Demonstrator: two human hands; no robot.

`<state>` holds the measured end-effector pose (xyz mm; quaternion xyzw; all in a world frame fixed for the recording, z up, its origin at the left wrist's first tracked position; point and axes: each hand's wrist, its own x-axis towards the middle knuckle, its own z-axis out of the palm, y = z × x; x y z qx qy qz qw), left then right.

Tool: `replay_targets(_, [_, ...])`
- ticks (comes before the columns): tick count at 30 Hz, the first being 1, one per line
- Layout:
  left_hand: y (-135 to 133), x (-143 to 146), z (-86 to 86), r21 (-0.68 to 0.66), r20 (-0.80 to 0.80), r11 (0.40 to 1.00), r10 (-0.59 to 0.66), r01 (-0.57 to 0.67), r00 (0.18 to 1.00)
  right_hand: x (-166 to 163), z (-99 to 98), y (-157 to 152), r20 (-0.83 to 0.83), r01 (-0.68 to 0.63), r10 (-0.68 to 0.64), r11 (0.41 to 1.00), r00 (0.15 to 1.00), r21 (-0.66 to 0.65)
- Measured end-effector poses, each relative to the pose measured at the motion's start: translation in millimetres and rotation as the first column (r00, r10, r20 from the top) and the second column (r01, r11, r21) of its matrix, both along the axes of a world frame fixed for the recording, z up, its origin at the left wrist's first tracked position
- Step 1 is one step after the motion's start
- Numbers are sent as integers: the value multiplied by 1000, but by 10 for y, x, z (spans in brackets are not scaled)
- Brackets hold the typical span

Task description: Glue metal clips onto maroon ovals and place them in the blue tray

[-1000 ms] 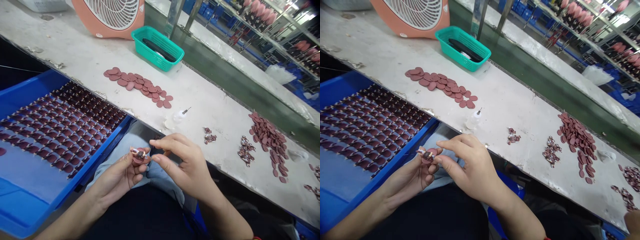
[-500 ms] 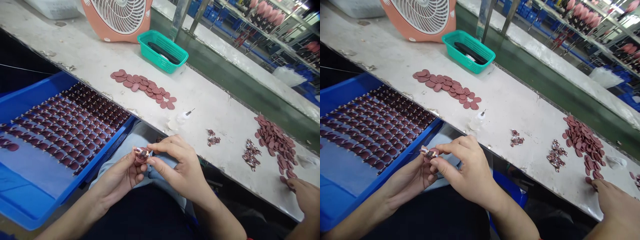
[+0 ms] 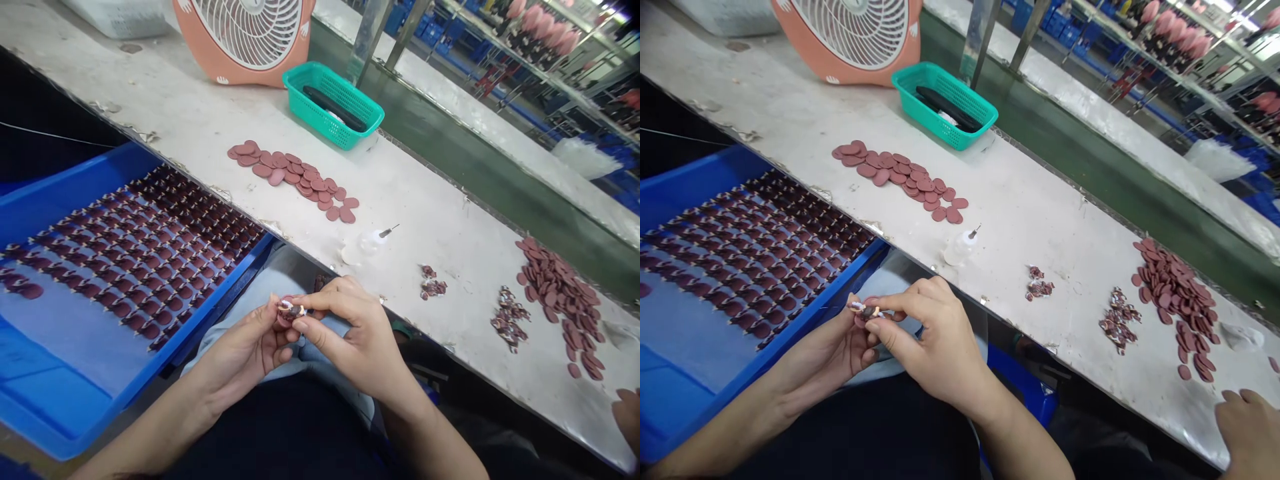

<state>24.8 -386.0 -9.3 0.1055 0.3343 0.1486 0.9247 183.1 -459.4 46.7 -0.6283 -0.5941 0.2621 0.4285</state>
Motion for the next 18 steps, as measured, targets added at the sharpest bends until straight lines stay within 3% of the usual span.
replay_targets(3, [24,11,7,61,-12,998,-29,30,1000,-28,-68,39,45,35,-40,994,998,106])
replay_targets(5, [24,5,27,203,-117,977,90,-64,989,-63,-136,77,142,88,-118,975,983,205])
replay_targets(7, [17,-14,55,406,-218,891,311,-203,925,-116,-217,124,249,120,-202,943,947,309])
replay_targets(9, [18,-40,85,551,-237,793,446,-259,863,-184,-306,179,334,96,-243,911,911,400])
replay_targets(14, [81,-110,140,617,-217,741,483,-265,848,-383,-507,360,410,-22,-212,868,887,496])
replay_targets(18, [160,-267,93,650,-304,727,517,-223,800,-525,-504,482,422,-86,-143,874,895,478])
